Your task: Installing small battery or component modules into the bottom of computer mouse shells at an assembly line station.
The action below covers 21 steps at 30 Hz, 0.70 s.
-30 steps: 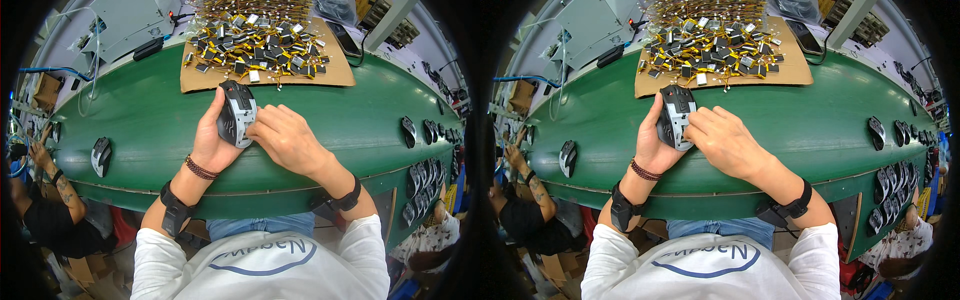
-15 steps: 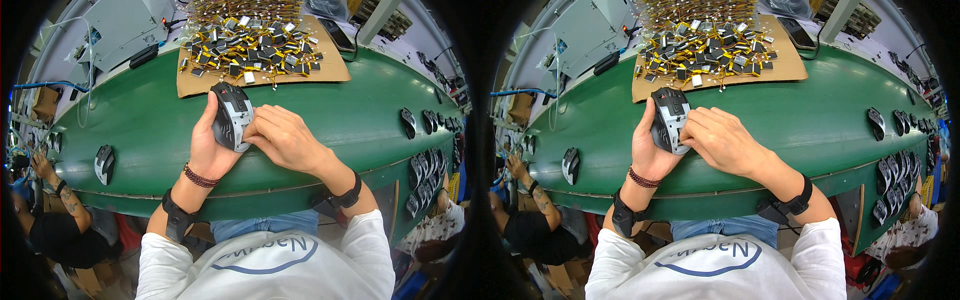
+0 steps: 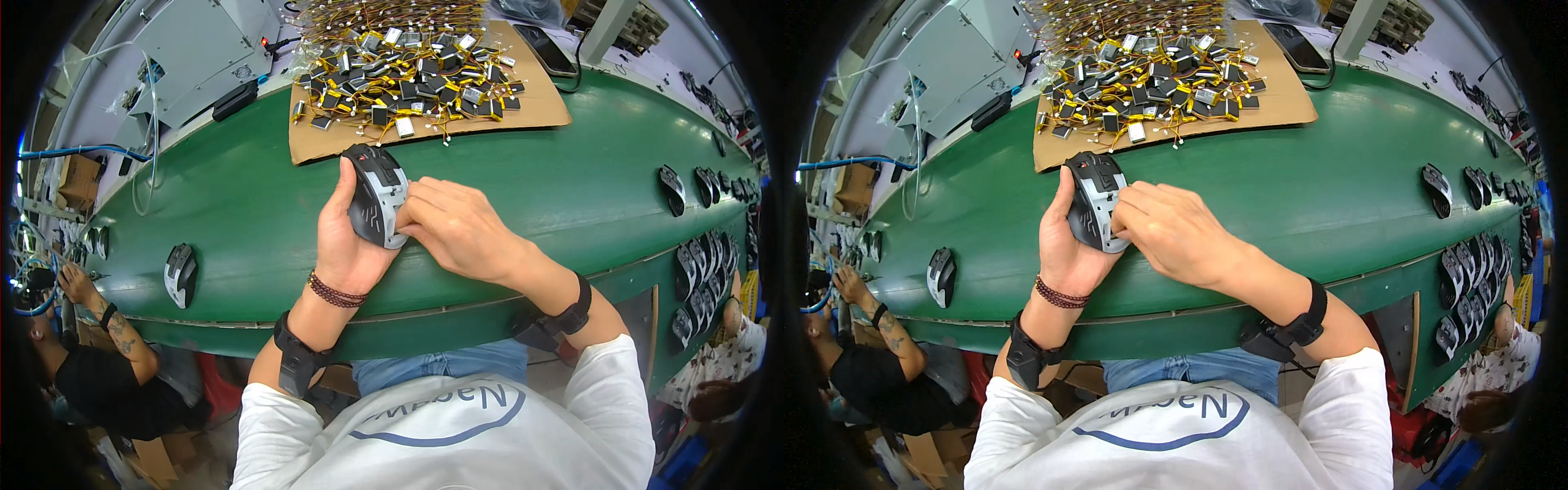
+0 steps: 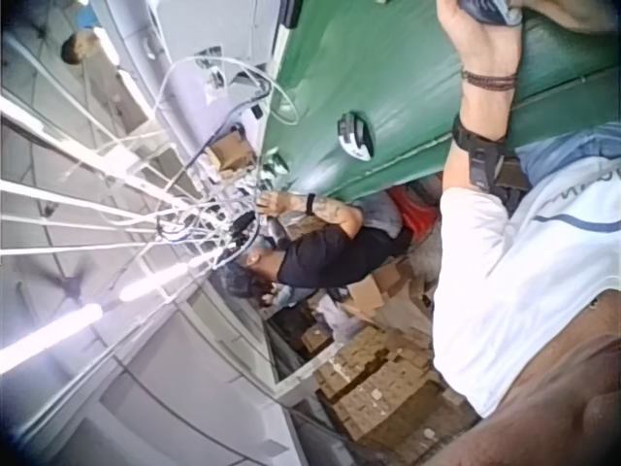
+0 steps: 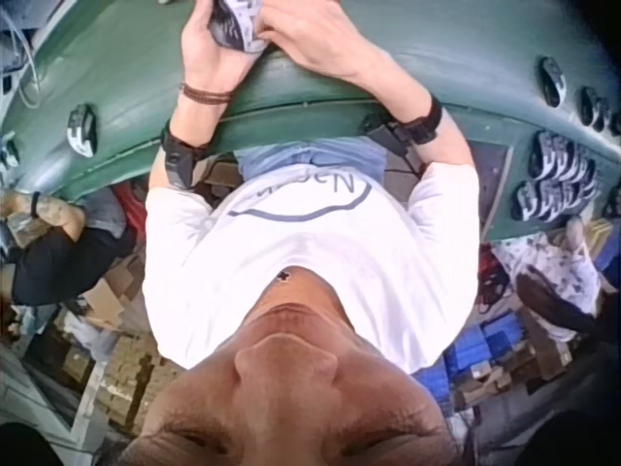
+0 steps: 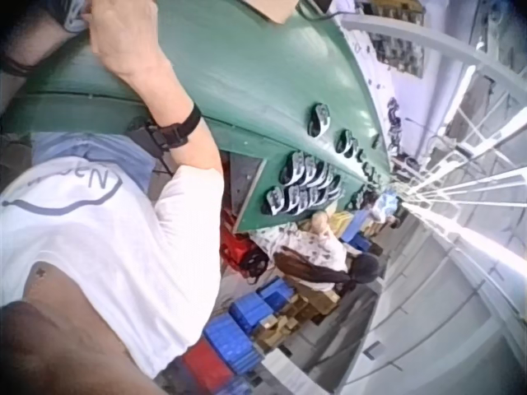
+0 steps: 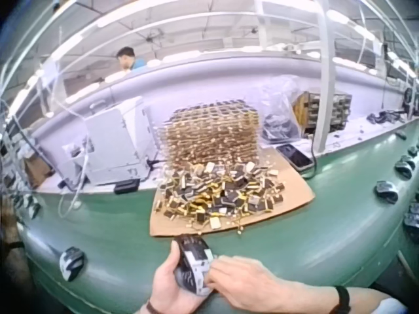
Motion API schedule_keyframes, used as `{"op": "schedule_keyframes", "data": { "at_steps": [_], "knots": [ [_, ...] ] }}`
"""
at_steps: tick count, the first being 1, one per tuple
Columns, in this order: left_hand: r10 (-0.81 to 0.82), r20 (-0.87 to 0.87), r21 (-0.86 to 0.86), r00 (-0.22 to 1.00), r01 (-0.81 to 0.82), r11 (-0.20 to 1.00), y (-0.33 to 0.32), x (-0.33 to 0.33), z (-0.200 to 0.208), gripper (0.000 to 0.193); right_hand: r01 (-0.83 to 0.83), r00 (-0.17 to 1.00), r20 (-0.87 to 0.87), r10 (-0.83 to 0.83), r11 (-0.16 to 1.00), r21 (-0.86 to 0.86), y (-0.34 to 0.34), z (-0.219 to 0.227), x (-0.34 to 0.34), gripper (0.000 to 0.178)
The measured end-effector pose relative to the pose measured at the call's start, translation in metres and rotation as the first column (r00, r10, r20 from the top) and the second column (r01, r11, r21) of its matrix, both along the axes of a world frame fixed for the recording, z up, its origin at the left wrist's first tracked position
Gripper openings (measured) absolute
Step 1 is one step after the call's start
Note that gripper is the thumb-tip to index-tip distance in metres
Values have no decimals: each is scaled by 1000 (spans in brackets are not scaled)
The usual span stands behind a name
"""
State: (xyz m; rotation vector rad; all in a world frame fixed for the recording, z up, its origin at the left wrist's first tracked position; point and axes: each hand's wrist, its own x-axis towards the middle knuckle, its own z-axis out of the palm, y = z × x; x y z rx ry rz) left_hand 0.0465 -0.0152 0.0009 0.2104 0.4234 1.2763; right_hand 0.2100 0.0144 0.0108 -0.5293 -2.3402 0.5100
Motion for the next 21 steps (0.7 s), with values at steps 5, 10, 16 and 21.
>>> {"op": "schedule_keyframes", "data": {
  "at_steps": [5, 10, 16, 21],
  "knots": [
    [4, -25, 8, 1000, -4, 1000, 1, -2, 0, 38, 33, 999, -30, -33, 999, -21, -2, -5, -3, 12],
    [86, -21, -9, 996, -86, 996, 2, -9, 7, 51, -33, 988, -149, -45, 876, -482, 0, 4, 6, 19],
    [41, 37, 16, 998, -42, 999, 6, -20, -4, 58, -52, 999, -48, 25, 695, -717, 14, 12, 27, 30],
    [80, 13, -51, 997, -79, 996, 4, -11, 2, 56, -212, 927, -331, -175, 483, -850, 18, 8, 20, 37]
  ]
}}
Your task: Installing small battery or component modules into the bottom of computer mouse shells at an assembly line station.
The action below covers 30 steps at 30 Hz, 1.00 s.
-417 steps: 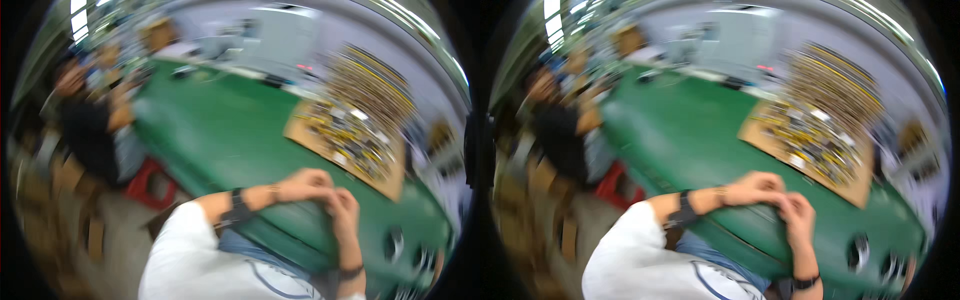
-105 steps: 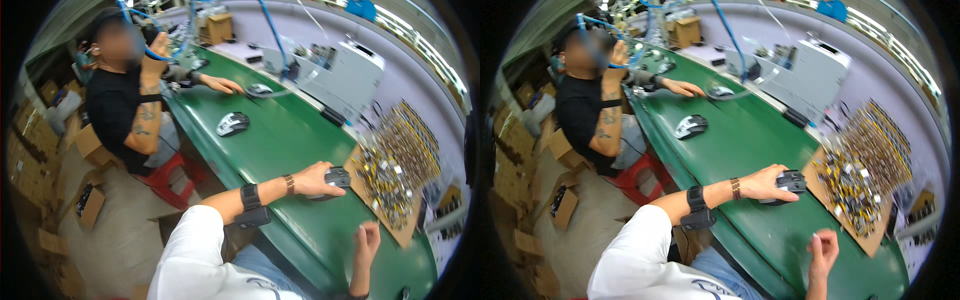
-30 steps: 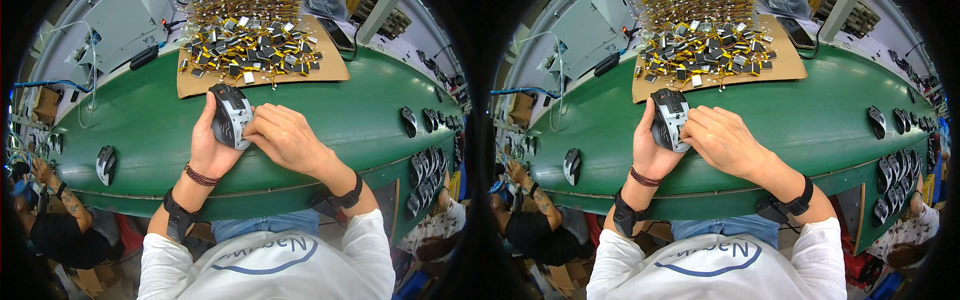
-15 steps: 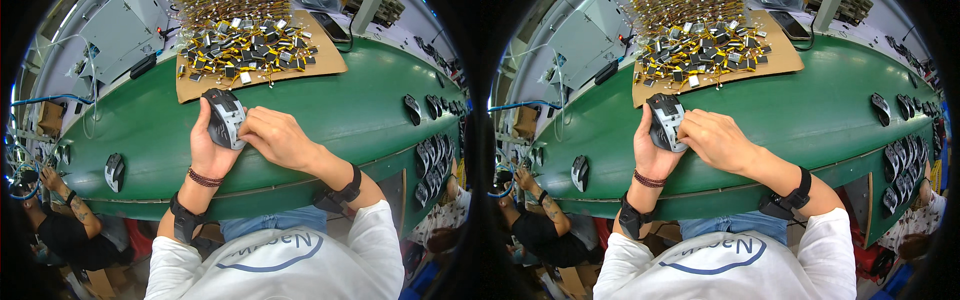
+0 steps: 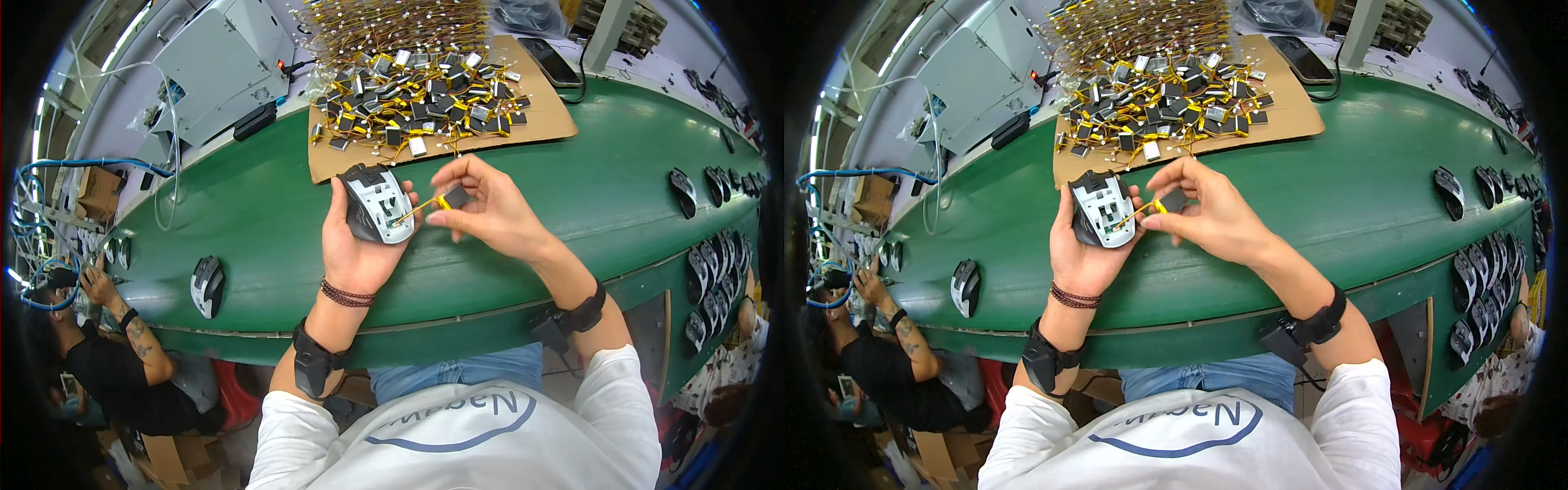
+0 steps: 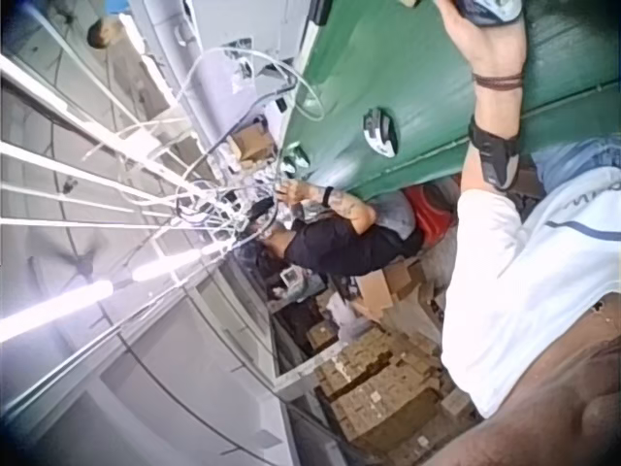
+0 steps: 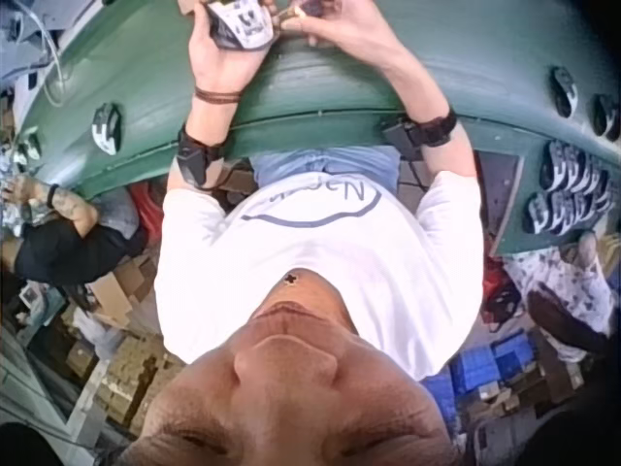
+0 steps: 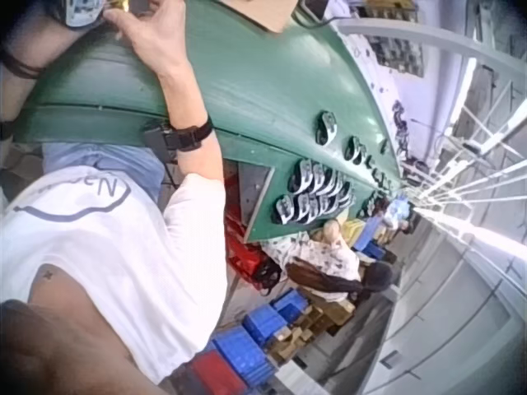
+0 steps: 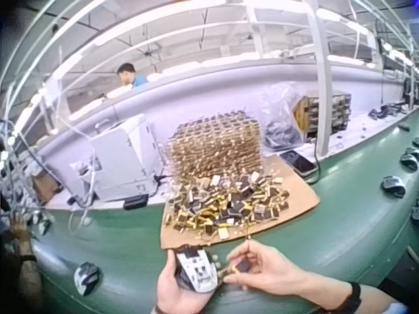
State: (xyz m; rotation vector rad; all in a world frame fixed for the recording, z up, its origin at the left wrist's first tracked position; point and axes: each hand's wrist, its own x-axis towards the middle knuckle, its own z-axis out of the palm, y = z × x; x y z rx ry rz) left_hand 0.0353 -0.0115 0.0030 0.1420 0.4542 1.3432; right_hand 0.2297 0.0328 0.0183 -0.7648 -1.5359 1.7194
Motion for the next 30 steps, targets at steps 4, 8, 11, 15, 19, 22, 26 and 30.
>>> {"op": "schedule_keyframes", "data": {
  "at_steps": [4, 8, 11, 15, 19, 22, 26, 30],
  "knots": [
    [21, -2, -2, 1000, -21, 1000, 0, 6, -1, 56, 205, 977, -53, -206, 979, -22, 1, -12, -13, 45],
    [27, -93, 60, 995, -22, 998, -1, 14, -5, 55, 214, 947, -178, -269, 937, -276, 0, -17, -14, 48],
    [26, -133, 104, 991, -13, 995, 0, 18, -9, 55, 127, 940, -240, -243, 901, -414, -2, -14, -13, 46],
    [19, -129, 179, 991, 4, 984, 2, 17, -11, 54, -18, 905, -394, -158, 914, -406, -1, -23, -14, 34],
    [69, 16, 30, 997, -70, 997, 1, 13, -13, 53, 204, 979, -63, -194, 951, 231, -11, -21, -16, 25],
    [100, -8, -61, 995, -100, 993, 1, 11, -7, 52, 275, 917, -34, -397, 570, 774, -11, -22, -19, 31],
    [99, -12, 27, 995, -99, 995, -1, 6, -8, 52, 100, 890, 60, -453, 321, 942, -21, -18, -19, 33],
    [167, -81, 78, 983, -160, 984, -3, 11, -14, 54, -43, 837, 175, -518, 257, 966, -28, -18, -22, 25]
  ]
}}
